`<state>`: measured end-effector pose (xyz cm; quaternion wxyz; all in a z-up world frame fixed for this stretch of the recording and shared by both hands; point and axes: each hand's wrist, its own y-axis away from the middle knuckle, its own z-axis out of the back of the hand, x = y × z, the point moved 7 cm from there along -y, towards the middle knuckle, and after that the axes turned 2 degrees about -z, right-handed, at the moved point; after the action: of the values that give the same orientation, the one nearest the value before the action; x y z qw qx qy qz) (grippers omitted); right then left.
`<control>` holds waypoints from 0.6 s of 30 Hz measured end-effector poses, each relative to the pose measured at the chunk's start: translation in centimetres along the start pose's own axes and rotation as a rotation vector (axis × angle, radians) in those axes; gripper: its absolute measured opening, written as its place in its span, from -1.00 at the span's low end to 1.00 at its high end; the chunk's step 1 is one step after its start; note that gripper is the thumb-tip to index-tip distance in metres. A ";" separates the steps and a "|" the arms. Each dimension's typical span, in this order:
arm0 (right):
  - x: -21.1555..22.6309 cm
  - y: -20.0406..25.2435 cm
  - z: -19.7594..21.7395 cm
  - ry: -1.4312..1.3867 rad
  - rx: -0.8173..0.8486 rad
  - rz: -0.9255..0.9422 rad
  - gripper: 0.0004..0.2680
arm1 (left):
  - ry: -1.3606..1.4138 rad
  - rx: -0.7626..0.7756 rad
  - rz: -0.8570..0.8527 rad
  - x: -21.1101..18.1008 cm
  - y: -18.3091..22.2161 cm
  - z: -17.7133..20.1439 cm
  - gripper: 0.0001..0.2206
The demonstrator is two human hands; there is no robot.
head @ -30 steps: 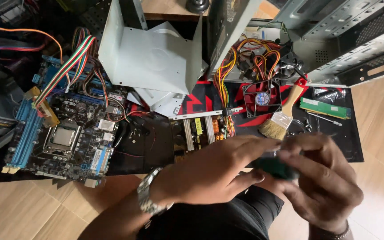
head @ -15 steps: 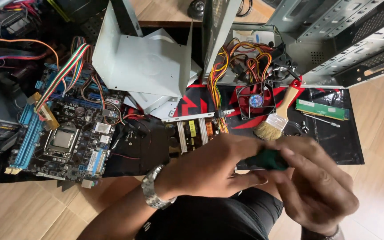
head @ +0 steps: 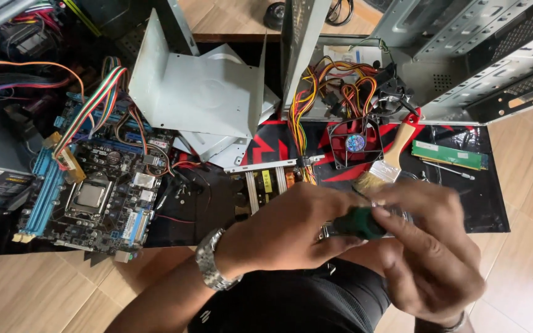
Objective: Disassembling a computer power supply unit by unscrewing the internal circuit board and removing it from the metal housing.
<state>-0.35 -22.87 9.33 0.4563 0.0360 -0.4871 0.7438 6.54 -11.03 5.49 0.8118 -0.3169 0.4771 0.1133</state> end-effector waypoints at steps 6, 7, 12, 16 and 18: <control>0.2 0.0 -0.4 0.024 -0.032 0.026 -0.72 | -0.090 0.000 -0.001 0.4 0.1 -0.3 -0.67; 0.5 0.0 -0.4 0.091 -0.005 0.019 -0.69 | -0.137 0.003 -0.003 0.9 0.4 -0.3 -0.72; -0.6 0.7 -0.4 -0.026 -0.077 0.061 -0.77 | -0.090 0.014 -0.038 0.5 -0.1 -0.5 -0.70; -1.0 1.7 -0.4 0.010 -0.128 0.071 -0.72 | -0.151 -0.052 -0.096 -0.3 -0.3 0.0 -0.67; -1.0 1.6 -0.4 -0.006 -0.124 0.059 -0.76 | -0.105 -0.012 -0.080 -0.1 -0.3 0.0 -0.77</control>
<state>-0.80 -23.36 7.51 0.4340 -0.0046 -0.5345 0.7252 6.58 -11.25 5.70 0.8377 -0.3343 0.4201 0.1001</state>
